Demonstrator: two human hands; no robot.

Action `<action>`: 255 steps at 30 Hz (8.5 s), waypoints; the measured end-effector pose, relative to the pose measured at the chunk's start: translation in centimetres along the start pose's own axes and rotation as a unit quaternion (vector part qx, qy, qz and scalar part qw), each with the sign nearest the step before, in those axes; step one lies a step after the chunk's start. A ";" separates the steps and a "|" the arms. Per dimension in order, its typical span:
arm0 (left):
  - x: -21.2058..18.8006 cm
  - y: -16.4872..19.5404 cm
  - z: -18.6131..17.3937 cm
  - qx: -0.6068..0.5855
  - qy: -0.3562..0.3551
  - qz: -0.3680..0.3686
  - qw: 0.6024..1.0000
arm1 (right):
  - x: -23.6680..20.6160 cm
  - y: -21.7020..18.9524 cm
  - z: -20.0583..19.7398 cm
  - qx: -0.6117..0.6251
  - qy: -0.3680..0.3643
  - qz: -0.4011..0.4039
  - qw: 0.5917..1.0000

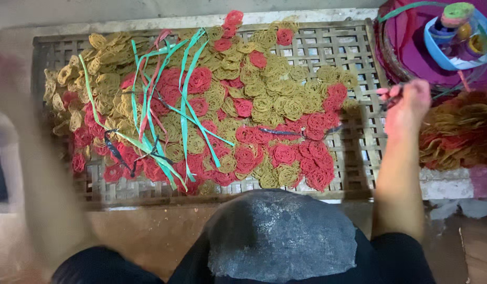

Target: The person repeatedly picks small circular woven items from a wooden tray and ties them with colored ribbons. They place the finished items on a nearby surface. The person also uses scissors to cut a ribbon during the process.

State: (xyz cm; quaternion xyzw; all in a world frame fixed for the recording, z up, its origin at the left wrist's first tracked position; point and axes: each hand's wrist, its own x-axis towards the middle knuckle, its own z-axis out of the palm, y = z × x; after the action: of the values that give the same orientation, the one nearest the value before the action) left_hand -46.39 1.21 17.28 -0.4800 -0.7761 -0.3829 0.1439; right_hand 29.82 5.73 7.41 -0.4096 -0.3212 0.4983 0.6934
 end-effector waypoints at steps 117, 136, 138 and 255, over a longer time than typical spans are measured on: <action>-39.4 37.6 12.9 -0.436 -0.442 0.129 0.773 | -13.9 2.4 -1.8 -0.460 -0.227 -0.239 0.824; -33.9 38.5 21.8 -0.107 -0.302 0.404 0.857 | -10.8 6.2 -4.3 -0.343 -0.110 -0.002 0.933; -33.1 37.2 22.4 -0.173 -0.346 0.351 0.853 | -10.8 6.3 -3.9 -0.338 -0.100 -0.005 0.936; -40.7 40.3 19.1 -0.443 -0.538 0.063 0.714 | -10.0 7.2 -2.3 -0.167 -0.005 -0.014 0.986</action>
State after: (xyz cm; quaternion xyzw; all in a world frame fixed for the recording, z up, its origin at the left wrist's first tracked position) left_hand 11.06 -0.66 -1.11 -0.6616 -0.4315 -0.3502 -0.5035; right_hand 25.74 -3.18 -0.39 -0.5124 -0.4087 0.4301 0.6208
